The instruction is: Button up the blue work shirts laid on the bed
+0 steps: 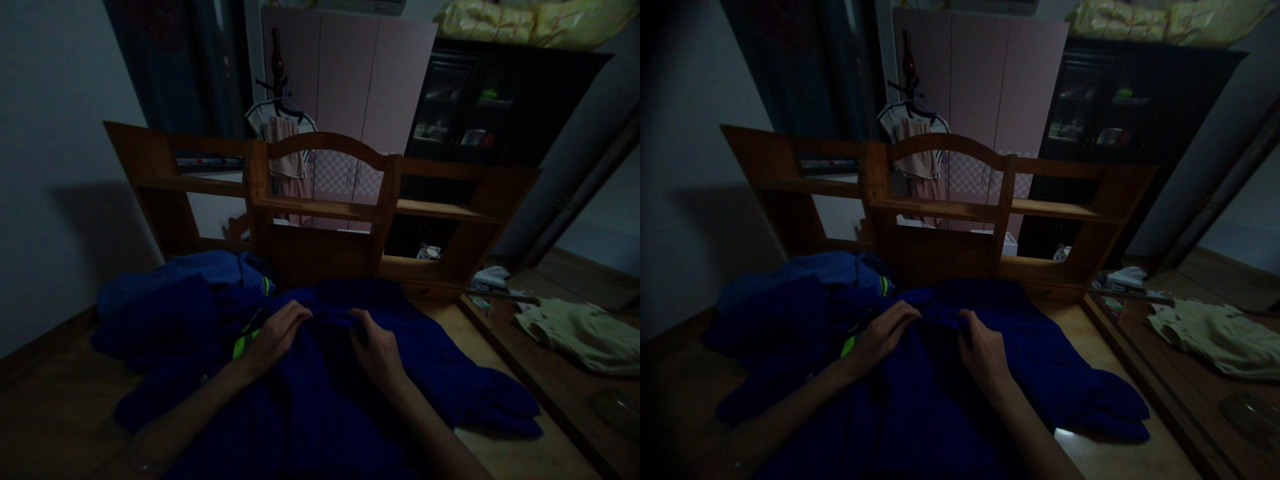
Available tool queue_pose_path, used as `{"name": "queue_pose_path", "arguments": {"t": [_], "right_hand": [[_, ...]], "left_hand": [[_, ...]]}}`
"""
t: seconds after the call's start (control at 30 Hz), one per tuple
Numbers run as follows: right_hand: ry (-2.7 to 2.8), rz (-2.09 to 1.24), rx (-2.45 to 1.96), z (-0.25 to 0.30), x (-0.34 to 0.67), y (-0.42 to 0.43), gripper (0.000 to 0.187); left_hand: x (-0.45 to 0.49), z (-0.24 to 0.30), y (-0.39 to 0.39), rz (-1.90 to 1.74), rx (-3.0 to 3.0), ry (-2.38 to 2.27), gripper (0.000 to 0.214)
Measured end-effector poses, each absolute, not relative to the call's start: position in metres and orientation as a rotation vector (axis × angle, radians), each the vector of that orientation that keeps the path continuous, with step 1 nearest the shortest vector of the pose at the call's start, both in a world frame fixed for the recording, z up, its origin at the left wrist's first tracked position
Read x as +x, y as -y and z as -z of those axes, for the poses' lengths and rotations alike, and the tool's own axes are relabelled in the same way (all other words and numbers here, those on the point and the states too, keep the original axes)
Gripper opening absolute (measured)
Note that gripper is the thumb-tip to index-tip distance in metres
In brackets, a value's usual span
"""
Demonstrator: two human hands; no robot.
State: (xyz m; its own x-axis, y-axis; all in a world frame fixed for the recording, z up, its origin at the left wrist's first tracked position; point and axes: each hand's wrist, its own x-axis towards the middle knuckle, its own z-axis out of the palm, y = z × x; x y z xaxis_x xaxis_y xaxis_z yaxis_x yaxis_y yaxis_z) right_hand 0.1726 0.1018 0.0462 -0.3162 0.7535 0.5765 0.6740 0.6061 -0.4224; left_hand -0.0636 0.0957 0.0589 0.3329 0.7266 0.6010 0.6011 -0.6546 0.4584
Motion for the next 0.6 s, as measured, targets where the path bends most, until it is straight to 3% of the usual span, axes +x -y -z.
{"name": "queue_pose_path", "arguments": {"t": [0.13, 0.3, 0.6], "right_hand": [[2.218, -0.169, -1.070, -0.043, 0.170, -0.102, 0.045], [2.288, -0.182, -1.085, -0.040, 0.170, -0.103, 0.030], [2.168, -0.074, -1.271, -0.035, 0.165, -0.102, 0.022]], "left_hand": [[-0.062, -0.060, -0.091, -1.222, 2.433, -1.330, 0.015], [-0.063, -0.060, -0.089, -1.072, 2.535, -1.351, 0.033], [-0.067, -0.051, -0.096, -1.094, 2.588, -1.248, 0.025]]}}
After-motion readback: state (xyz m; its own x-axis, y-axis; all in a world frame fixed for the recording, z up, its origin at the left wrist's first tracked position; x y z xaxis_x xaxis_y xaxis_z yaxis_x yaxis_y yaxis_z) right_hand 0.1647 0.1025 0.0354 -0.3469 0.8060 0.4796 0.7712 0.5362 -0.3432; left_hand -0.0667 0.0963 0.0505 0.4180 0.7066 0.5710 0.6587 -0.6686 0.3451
